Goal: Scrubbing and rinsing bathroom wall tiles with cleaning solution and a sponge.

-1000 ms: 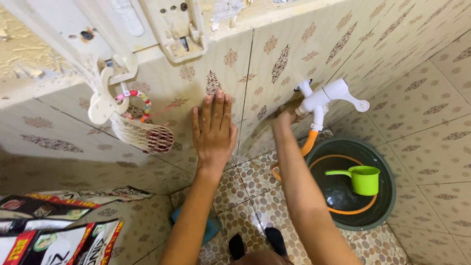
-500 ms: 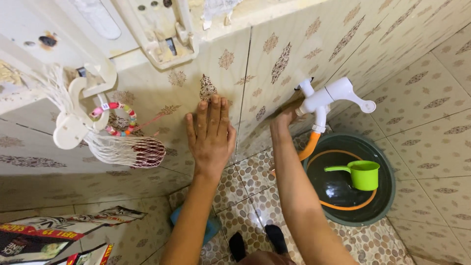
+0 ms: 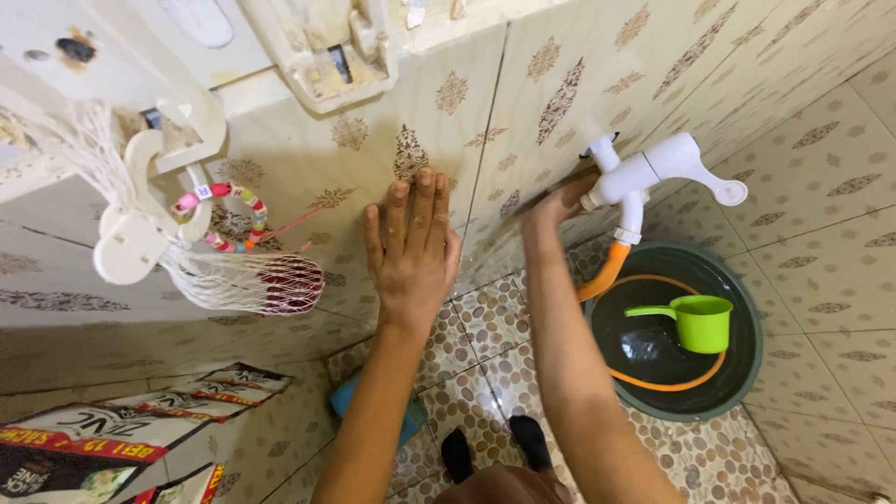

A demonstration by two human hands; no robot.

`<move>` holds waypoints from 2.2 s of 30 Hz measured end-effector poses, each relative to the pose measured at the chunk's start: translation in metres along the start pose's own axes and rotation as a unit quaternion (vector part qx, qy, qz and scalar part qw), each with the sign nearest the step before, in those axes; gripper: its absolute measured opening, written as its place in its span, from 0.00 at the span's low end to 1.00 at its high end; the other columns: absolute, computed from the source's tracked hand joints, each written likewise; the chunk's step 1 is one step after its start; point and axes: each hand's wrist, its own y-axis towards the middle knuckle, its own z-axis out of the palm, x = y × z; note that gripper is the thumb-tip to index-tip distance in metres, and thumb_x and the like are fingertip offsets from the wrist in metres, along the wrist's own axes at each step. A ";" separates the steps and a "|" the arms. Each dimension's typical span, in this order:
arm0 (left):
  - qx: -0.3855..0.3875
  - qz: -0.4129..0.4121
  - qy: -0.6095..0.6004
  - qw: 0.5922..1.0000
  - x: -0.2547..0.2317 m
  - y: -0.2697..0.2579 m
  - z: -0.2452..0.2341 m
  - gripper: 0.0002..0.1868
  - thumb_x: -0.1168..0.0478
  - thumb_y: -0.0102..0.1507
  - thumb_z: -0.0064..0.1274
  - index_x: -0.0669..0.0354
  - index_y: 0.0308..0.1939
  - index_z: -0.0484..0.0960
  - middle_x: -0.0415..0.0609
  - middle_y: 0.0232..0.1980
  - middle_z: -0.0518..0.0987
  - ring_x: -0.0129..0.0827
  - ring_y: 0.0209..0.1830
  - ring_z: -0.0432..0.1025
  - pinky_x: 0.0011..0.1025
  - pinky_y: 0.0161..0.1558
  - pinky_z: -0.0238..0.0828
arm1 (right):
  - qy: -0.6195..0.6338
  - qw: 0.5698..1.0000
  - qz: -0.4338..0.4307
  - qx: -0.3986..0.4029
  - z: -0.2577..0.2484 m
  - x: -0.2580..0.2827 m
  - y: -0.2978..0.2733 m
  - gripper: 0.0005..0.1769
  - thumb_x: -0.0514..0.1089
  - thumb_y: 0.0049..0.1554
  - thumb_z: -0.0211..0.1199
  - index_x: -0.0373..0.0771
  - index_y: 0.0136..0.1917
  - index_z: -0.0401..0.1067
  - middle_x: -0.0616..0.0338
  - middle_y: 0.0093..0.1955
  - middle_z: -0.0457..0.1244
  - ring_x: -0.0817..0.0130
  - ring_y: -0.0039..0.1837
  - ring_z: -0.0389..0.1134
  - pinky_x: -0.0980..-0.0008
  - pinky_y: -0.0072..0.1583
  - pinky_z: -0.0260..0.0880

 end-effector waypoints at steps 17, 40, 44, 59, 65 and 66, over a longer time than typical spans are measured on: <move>-0.007 0.001 0.008 1.000 -0.001 -0.002 0.002 0.40 0.55 0.72 0.55 0.46 0.86 0.55 0.37 0.88 0.47 0.35 0.88 0.44 0.44 0.85 0.39 | 0.061 0.997 0.044 -0.012 0.019 0.029 0.004 0.36 0.59 0.65 0.45 0.30 0.74 0.59 0.41 0.72 0.59 0.47 0.71 0.62 0.52 0.71 0.63; -0.011 0.006 0.007 1.000 -0.001 -0.009 0.027 0.40 0.53 0.73 0.54 0.47 0.86 0.53 0.39 0.88 0.45 0.38 0.89 0.40 0.46 0.85 0.32 | -0.089 0.987 -0.108 -0.079 0.007 -0.003 -0.029 0.26 0.50 0.64 0.55 0.37 0.70 0.57 0.45 0.71 0.58 0.54 0.69 0.60 0.56 0.71 0.62; -0.035 0.006 0.014 0.999 -0.003 -0.009 0.030 0.40 0.54 0.72 0.56 0.47 0.86 0.56 0.37 0.88 0.45 0.38 0.89 0.40 0.45 0.85 0.32 | -0.083 0.994 -0.012 -0.066 0.020 0.006 -0.030 0.30 0.57 0.63 0.47 0.37 0.71 0.58 0.46 0.72 0.56 0.54 0.70 0.59 0.57 0.71 0.60; -0.007 0.010 0.018 1.000 -0.002 -0.012 0.033 0.42 0.54 0.73 0.56 0.50 0.87 0.52 0.42 0.89 0.42 0.41 0.89 0.37 0.45 0.85 0.30 | -0.144 0.946 0.272 -0.100 -0.024 -0.022 -0.074 0.49 0.76 0.62 0.26 0.36 0.73 0.59 0.38 0.79 0.54 0.46 0.78 0.56 0.56 0.77 0.57; -0.021 -0.002 0.019 1.000 -0.008 -0.011 0.036 0.42 0.53 0.73 0.56 0.50 0.87 0.51 0.41 0.90 0.42 0.41 0.90 0.37 0.46 0.86 0.30 | -0.152 0.940 0.294 0.082 0.003 0.014 -0.109 0.56 0.80 0.60 0.21 0.34 0.77 0.55 0.40 0.81 0.52 0.46 0.80 0.52 0.55 0.78 0.53; -0.021 -0.004 0.018 1.000 -0.008 -0.012 0.038 0.42 0.53 0.73 0.56 0.50 0.87 0.51 0.41 0.90 0.42 0.41 0.90 0.37 0.46 0.86 0.30 | -0.154 0.935 0.296 0.120 0.002 0.011 -0.122 0.58 0.81 0.59 0.20 0.33 0.78 0.54 0.40 0.81 0.51 0.47 0.81 0.51 0.55 0.78 0.52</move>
